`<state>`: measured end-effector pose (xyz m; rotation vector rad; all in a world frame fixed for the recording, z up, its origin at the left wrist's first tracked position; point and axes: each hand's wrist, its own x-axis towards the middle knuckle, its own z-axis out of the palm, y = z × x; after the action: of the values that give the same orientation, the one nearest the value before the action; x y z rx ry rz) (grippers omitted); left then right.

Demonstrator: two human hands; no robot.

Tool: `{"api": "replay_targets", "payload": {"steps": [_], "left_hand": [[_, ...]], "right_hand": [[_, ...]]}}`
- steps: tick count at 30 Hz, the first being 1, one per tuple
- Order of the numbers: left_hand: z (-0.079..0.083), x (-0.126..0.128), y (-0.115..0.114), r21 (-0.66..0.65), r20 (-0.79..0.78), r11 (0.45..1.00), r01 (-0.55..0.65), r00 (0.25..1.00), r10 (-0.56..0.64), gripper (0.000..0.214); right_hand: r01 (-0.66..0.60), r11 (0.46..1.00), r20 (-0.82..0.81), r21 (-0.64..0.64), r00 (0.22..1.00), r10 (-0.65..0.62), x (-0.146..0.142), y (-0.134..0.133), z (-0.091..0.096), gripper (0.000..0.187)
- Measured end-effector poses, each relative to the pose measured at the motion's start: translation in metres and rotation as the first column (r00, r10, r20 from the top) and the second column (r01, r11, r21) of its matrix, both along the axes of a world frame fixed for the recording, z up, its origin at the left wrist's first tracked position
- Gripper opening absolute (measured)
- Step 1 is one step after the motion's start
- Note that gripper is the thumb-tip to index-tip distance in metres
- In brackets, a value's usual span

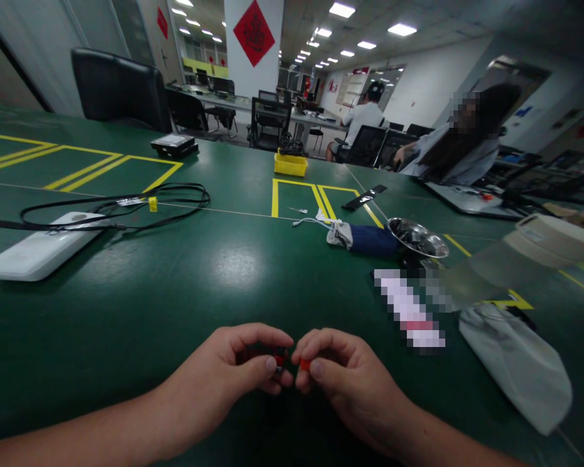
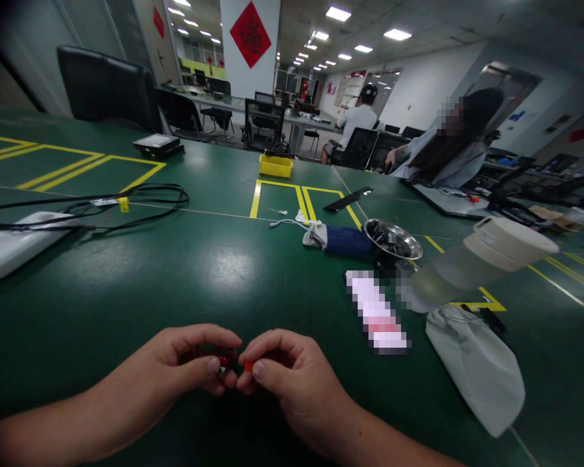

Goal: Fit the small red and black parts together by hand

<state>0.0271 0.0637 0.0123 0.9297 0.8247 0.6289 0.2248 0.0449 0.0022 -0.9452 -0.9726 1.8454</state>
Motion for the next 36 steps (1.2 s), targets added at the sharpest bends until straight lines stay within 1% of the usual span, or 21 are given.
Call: {"api": "replay_targets", "payload": {"steps": [21,36], "left_hand": [[0.0033,0.0009,0.0001,0.05,-0.032,0.997,0.05,0.998,-0.049,0.027],[-0.0012,-0.0006,0.0012,0.035,-0.009,0.998,0.058,0.998,-0.057,0.029]], "right_hand": [[-0.031,0.999,-0.016,0.017,0.999,0.031,-0.0005,0.0008,-0.0004,0.008],[-0.038,0.999,-0.011,0.003,0.999,0.038,0.0002,0.0014,0.0005,0.008]]}}
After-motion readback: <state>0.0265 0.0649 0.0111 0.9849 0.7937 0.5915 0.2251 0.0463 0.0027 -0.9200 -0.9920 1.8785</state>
